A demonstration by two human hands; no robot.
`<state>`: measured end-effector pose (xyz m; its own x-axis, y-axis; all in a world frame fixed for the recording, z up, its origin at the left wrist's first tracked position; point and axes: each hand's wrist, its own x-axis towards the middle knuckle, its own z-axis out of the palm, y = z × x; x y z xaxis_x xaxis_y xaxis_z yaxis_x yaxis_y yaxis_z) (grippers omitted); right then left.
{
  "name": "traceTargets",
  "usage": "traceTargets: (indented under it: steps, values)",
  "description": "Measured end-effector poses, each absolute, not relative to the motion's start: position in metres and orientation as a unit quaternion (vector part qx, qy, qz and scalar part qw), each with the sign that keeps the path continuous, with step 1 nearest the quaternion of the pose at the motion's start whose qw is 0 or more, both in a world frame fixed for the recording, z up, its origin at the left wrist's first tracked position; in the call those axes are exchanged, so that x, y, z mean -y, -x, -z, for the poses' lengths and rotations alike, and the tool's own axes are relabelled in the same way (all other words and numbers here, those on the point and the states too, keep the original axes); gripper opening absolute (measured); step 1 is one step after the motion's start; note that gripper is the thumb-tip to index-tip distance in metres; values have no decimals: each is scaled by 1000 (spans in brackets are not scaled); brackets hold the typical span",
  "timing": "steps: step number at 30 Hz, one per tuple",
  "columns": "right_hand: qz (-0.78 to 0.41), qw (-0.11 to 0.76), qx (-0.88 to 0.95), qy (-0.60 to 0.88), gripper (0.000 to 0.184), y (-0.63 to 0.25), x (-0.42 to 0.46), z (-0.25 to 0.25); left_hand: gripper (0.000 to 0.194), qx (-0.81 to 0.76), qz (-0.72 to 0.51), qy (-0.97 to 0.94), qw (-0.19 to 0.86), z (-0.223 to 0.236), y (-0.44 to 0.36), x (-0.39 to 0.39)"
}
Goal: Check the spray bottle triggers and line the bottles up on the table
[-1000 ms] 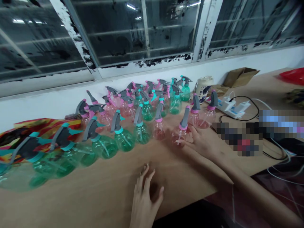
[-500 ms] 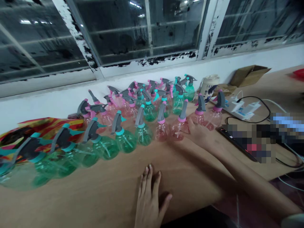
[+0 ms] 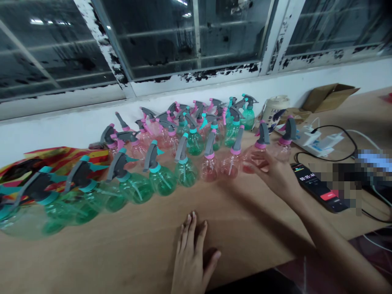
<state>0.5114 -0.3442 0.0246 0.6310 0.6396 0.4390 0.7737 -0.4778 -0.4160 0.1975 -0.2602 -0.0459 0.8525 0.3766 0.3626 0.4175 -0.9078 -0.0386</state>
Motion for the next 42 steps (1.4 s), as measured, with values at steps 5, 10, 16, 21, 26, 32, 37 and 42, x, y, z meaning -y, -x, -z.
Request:
traceTargets:
  steps: [5,10,16,21,26,32,37,42]
  values:
    - [152,372,319,858,46,-532,363,-19,57,202,179,961,54,44,-198,260]
    - [172,361,352,847,65,-555,345,-8,55,217,161,962,36,40,-197,261]
    - [140,331,362,860,59,-564,332,0,55,229,146,962,11,33,-196,261]
    - [140,317,368,863,55,-561,342,1,54,236,157,959,-29,29,-198,261]
    - [135,288,379,869,57,-543,364,-2,49,266,155,948,-81,27,-200,263]
    - [152,288,390,861,57,-494,390,-2,43,289,152,933,-151,18,-197,265]
    - [125,309,392,857,51,-429,392,-7,41,302,157,909,-238,-5,-197,267]
    - [124,336,488,796,54,-368,370,-9,54,290,179,879,-333,-21,-194,267]
